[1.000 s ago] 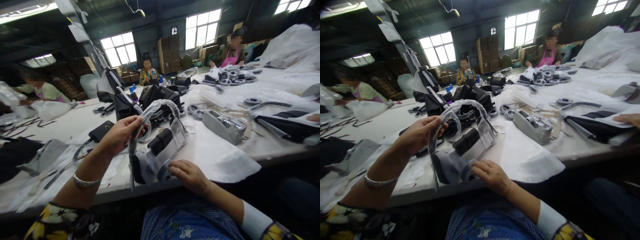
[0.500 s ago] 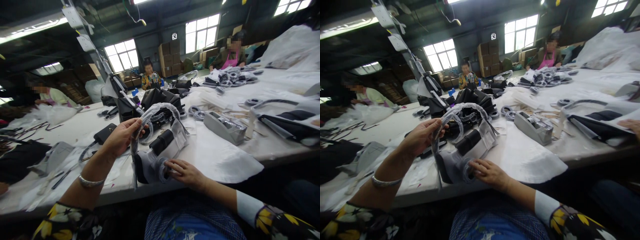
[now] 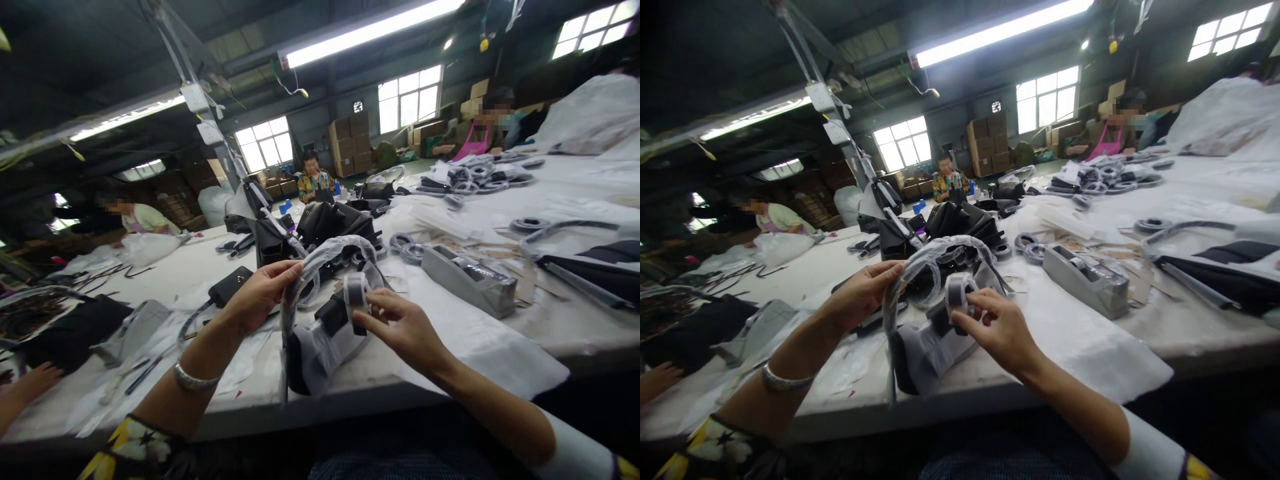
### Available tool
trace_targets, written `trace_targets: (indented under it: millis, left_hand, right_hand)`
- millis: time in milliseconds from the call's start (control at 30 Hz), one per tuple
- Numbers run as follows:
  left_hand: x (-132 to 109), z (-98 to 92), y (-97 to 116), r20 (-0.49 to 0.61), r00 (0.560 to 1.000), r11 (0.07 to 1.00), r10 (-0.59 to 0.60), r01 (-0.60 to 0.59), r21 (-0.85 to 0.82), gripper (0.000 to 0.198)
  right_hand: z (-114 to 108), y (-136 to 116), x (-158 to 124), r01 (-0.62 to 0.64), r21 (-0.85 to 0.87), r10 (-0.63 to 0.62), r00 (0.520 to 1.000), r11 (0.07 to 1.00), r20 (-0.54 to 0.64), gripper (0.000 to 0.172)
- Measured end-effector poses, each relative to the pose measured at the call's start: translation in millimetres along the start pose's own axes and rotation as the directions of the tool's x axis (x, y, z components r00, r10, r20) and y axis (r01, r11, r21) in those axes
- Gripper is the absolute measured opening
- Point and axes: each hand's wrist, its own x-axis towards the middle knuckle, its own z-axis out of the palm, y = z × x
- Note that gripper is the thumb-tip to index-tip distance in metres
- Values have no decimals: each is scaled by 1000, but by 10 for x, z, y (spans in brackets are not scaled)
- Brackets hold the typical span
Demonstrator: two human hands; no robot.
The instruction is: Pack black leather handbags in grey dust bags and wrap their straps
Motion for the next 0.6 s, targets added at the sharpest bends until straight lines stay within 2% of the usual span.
trace_targets:
  millis: [67, 167, 267, 367, 500, 600]
  left_hand:
    - [2, 19, 21, 18, 1000, 1000, 5, -5, 25, 44]
    - [8, 55, 34, 11, 1000, 999, 24, -24, 31, 45]
    - [14, 80, 25, -29, 998, 998, 49, -48, 30, 45]
    - [20, 77, 10, -91, 993, 996, 80, -75, 57, 41]
    - [13, 65, 29, -125, 985, 989, 122, -110, 95, 39]
    - [-13, 90, 74, -120, 983, 983, 138, -121, 137, 39]
  right_hand:
    - [63, -93, 188, -207, 206, 191, 977, 956, 96, 33]
    - [263, -172, 380, -358, 448, 286, 932, 819, 223, 39]
    - [480, -224, 475, -377, 596, 285, 926, 709, 246, 44]
    - [622, -267, 512, -348, 675, 268, 937, 651, 225, 45]
    - [665, -302, 532, -328, 724, 231, 944, 606, 235, 44]
    - [643, -321, 572, -325, 719, 237, 945, 614, 225, 46]
